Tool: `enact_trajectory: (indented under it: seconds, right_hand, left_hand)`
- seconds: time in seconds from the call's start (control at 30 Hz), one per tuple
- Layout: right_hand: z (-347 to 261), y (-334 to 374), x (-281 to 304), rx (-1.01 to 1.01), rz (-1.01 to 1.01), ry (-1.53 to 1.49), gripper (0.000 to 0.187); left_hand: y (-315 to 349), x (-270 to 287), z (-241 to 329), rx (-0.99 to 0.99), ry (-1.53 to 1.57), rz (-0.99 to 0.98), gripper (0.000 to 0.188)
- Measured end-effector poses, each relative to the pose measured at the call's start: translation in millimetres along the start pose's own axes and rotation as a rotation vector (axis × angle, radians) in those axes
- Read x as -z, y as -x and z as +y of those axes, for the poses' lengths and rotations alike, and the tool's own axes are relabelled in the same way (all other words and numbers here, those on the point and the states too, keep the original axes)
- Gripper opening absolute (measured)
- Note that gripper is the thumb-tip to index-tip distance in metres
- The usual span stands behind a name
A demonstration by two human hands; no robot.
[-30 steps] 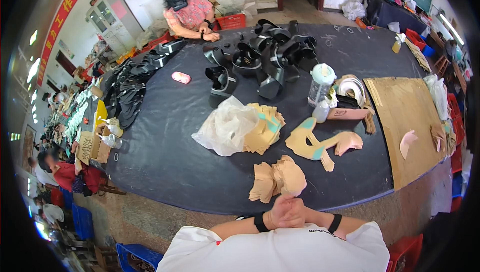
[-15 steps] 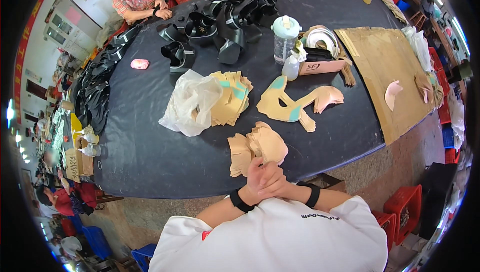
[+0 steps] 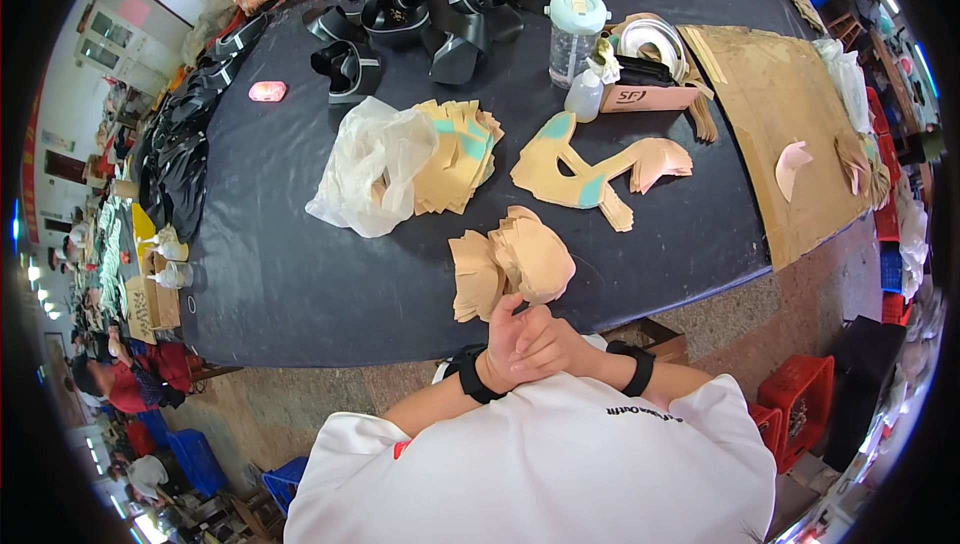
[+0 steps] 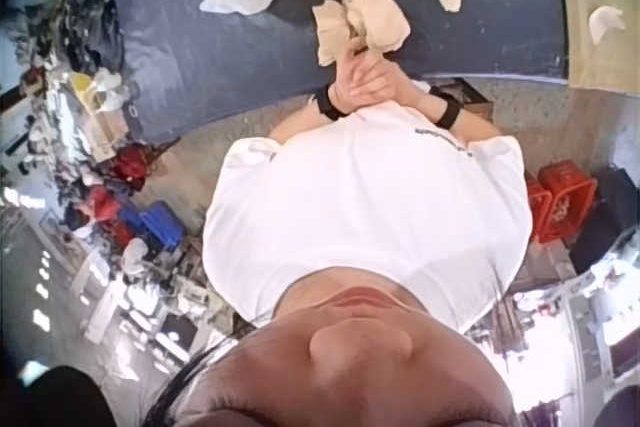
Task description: Inspecting and sorting pre-cut shoe components on a production table.
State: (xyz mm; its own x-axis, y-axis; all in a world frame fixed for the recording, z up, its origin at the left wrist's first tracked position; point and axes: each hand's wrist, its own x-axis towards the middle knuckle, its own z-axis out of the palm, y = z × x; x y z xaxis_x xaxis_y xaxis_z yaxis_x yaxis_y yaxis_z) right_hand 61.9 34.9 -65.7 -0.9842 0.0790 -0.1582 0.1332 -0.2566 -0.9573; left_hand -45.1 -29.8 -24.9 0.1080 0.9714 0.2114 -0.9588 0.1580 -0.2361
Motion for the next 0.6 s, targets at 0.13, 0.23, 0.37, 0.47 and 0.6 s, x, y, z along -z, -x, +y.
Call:
enact_trajectory:
  seconds: [0.13, 0.23, 0.37, 0.47, 0.6]
  right_hand:
    - [-28.7, -5.9, -14.2, -0.628, 0.249, -0.224, 0.022]
    - [-28.0, -4.1, -10.3, -0.491, 0.160, -0.125, 0.022]
    - [-10.8, -16.1, -22.6, -0.761, 0.376, -0.385, 0.021]
    - [0.7, -3.1, -5.9, -0.104, 0.060, -0.113, 0.020]
    - [-6.5, 4.3, -8.5, -0.379, 0.111, -0.049, 0.018]
  left_hand:
    - [-0.5, -9.0, -1.0, 0.008, -0.006, -0.127, 0.054]
    - [1.2, -8.5, -0.7, -0.011, -0.050, -0.085, 0.054]
    - [0.0, -7.9, -0.6, 0.004, -0.046, -0.085, 0.054]
    - [0.5, -6.8, -0.4, -0.017, -0.034, -0.062, 0.054]
    - [2.2, -3.6, -0.7, -0.027, -0.029, -0.096, 0.055]
